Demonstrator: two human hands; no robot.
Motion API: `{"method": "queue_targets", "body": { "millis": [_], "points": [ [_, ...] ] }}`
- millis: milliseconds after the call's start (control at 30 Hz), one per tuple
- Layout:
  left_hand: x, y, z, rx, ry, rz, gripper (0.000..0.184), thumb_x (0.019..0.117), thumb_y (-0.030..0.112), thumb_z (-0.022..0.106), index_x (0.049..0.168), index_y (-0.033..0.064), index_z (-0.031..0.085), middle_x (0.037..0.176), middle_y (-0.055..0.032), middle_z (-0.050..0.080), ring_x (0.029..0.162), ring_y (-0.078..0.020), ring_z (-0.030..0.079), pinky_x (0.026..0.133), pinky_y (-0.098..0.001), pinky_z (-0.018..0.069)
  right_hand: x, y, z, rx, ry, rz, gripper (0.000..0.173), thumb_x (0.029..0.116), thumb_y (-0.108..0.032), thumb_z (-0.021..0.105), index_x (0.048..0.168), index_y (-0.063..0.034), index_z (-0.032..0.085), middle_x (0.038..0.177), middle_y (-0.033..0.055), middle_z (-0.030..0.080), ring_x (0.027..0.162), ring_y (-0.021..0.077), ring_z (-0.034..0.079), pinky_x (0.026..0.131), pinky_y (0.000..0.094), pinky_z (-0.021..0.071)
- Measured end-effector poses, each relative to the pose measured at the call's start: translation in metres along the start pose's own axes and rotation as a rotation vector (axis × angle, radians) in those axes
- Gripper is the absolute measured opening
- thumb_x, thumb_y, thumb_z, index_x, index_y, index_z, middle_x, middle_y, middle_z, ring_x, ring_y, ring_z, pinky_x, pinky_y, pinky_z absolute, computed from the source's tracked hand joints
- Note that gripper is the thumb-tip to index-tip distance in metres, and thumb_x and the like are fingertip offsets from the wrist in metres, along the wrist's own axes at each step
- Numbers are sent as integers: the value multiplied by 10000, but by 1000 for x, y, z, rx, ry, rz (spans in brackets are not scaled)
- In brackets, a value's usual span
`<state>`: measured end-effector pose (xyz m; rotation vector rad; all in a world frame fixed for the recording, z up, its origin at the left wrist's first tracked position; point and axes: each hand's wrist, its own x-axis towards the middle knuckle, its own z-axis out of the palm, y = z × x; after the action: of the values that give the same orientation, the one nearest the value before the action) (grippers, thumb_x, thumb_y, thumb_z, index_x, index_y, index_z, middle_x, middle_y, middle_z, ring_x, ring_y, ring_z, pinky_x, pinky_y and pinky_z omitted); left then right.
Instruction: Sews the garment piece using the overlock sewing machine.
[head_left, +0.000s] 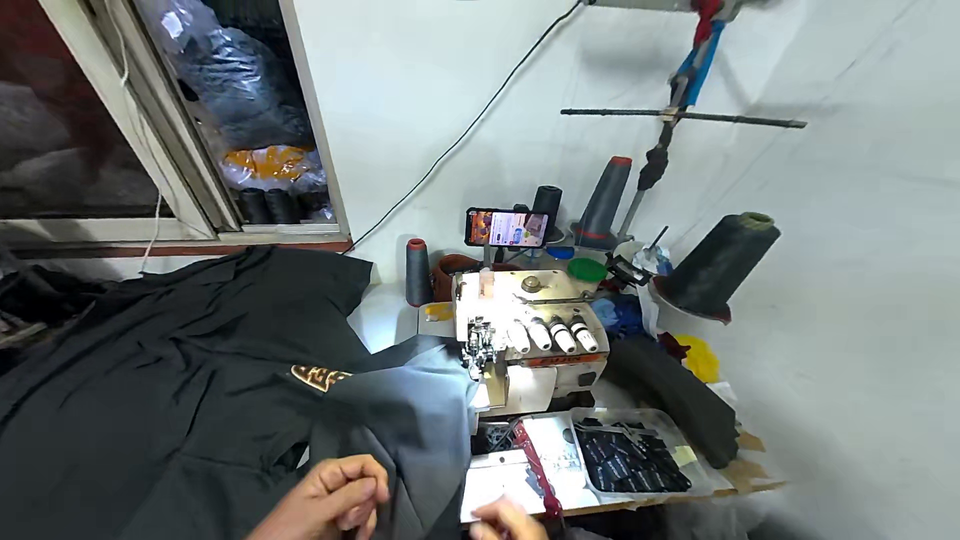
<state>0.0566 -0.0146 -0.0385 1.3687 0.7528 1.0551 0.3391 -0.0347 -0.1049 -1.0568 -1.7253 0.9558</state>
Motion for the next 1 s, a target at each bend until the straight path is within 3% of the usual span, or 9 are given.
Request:
{"method": "queue_targets", "body": {
  "millis": [100, 167, 267, 400, 467, 567, 767, 900, 1000],
  "points": [
    [12, 14, -15, 64, 57, -154, 193, 1032, 236, 527, 923, 219, 686, 803, 85, 659, 668, -40, 637, 638, -238, 582, 41, -3, 3, 138, 163, 98, 237, 979, -88, 601, 1136, 58, 702, 1071, 148, 717, 969, 162, 702, 886, 330, 582],
    [18, 16, -10, 324, 141, -220, 182, 1028, 194, 449, 939, 150, 601, 835, 66, 647, 674, -49, 639, 626, -245, 583, 60, 1, 11, 294, 103, 215, 236, 986, -59, 532, 1135, 46, 683, 1015, 106, 709, 897, 111, 685, 831, 308, 578],
    [12, 9, 21, 598, 21, -75, 195, 1011, 230, 590, 1041, 39, 619, 869, -29, 643, 692, -89, 620, 627, -272, 546, 72, 4, 20, 470, 97, 275, 190, 981, -13, 508, 1060, 27, 675, 908, 49, 690, 784, 53, 653, 729, 247, 564],
    [3, -23, 84, 1114, 115, 6, 603, 847, 374, 811, 1199, -79, 623, 1084, -279, 628, 991, -440, 648, 847, -549, 559, 66, -7, 26, 636, 178, 278, 164, 942, 50, 497, 909, 1, 649, 733, -5, 630, 595, 33, 576, 578, 208, 511],
    [0, -43, 92, 1228, 208, 23, 428, 867, 191, 754, 1173, -91, 656, 1083, -298, 636, 1023, -488, 645, 871, -570, 552, 60, -9, 29, 630, 205, 284, 162, 944, 51, 484, 918, 9, 638, 733, 5, 628, 592, 46, 593, 584, 223, 537],
    [-8, -52, 79, 1077, 266, 57, 172, 926, 28, 654, 1049, -64, 729, 999, -254, 676, 956, -413, 678, 871, -525, 562, 55, -4, 32, 581, 252, 284, 199, 1015, 9, 449, 958, 31, 638, 785, 31, 648, 671, 61, 641, 654, 239, 572],
    [-14, -54, 31, 581, 157, 29, 138, 895, 61, 699, 970, -22, 779, 871, -41, 716, 826, -26, 654, 785, -189, 539, 50, -7, 40, 604, 208, 290, 319, 1087, -107, 382, 1034, 43, 659, 807, 40, 689, 705, 75, 675, 681, 258, 589],
    [-15, -54, 11, 368, 78, 65, 139, 945, 113, 661, 940, 62, 789, 932, 55, 716, 885, 6, 642, 812, -201, 542, 45, -5, 45, 546, 227, 229, 295, 1070, -150, 436, 948, -10, 666, 755, -25, 616, 680, 9, 587, 653, 219, 518],
    [-14, -22, -1, 108, 166, 52, 155, 1013, 254, 586, 999, 285, 737, 985, 125, 723, 885, 18, 662, 779, -202, 556, 45, -6, 41, 527, 193, 198, 267, 1048, -140, 496, 836, -60, 638, 694, -73, 555, 616, -36, 510, 597, 167, 448]
  ]
}}
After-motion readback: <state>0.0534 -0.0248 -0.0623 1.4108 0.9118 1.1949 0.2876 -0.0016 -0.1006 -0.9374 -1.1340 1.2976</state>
